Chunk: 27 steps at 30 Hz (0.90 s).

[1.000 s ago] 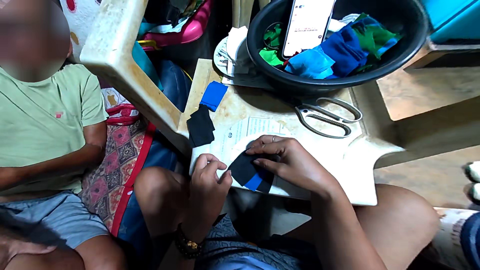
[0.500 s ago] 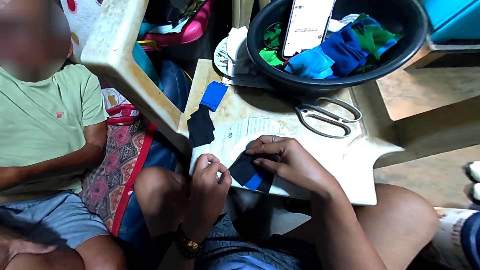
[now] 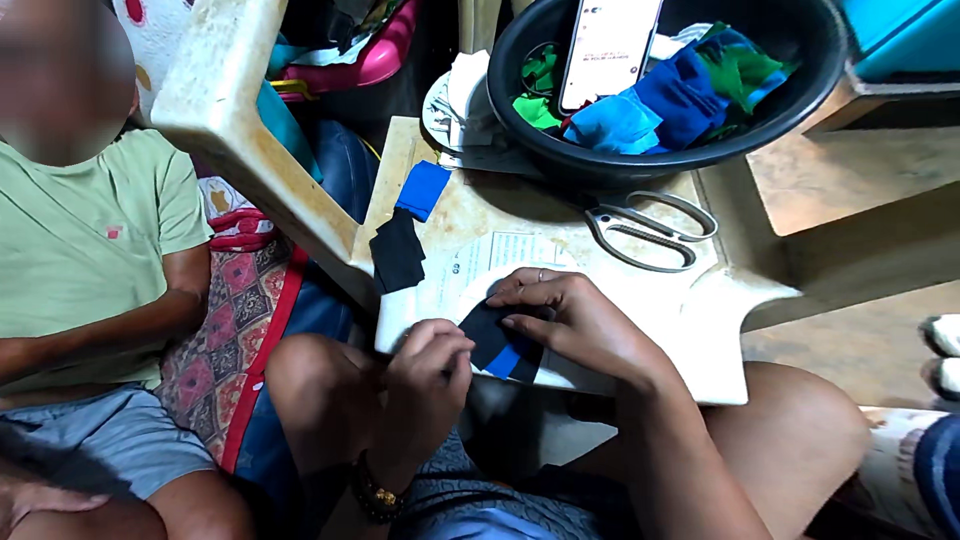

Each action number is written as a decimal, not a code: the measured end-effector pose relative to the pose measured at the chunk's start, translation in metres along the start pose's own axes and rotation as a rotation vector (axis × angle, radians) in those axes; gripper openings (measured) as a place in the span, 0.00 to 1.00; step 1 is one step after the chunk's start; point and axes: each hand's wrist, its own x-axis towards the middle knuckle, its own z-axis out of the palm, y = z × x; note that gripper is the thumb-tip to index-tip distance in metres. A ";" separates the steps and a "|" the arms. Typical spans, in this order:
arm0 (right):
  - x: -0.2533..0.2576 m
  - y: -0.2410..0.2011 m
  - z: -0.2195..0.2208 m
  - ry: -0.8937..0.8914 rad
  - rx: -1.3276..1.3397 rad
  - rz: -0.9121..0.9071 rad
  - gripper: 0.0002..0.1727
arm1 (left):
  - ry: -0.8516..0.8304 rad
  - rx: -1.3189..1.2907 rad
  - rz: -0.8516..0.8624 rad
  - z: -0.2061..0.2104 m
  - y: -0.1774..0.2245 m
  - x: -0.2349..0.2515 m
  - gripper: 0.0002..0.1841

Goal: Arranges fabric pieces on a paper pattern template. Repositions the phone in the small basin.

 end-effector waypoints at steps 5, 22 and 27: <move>0.001 0.001 0.000 0.003 -0.004 -0.012 0.08 | -0.182 0.018 0.115 0.006 -0.001 0.001 0.09; -0.005 -0.021 0.007 0.131 -0.118 -0.091 0.12 | -0.224 0.002 0.123 0.009 -0.009 0.001 0.10; 0.002 -0.022 0.016 0.036 -0.101 -0.057 0.13 | -0.239 -0.059 0.125 0.004 -0.012 0.004 0.08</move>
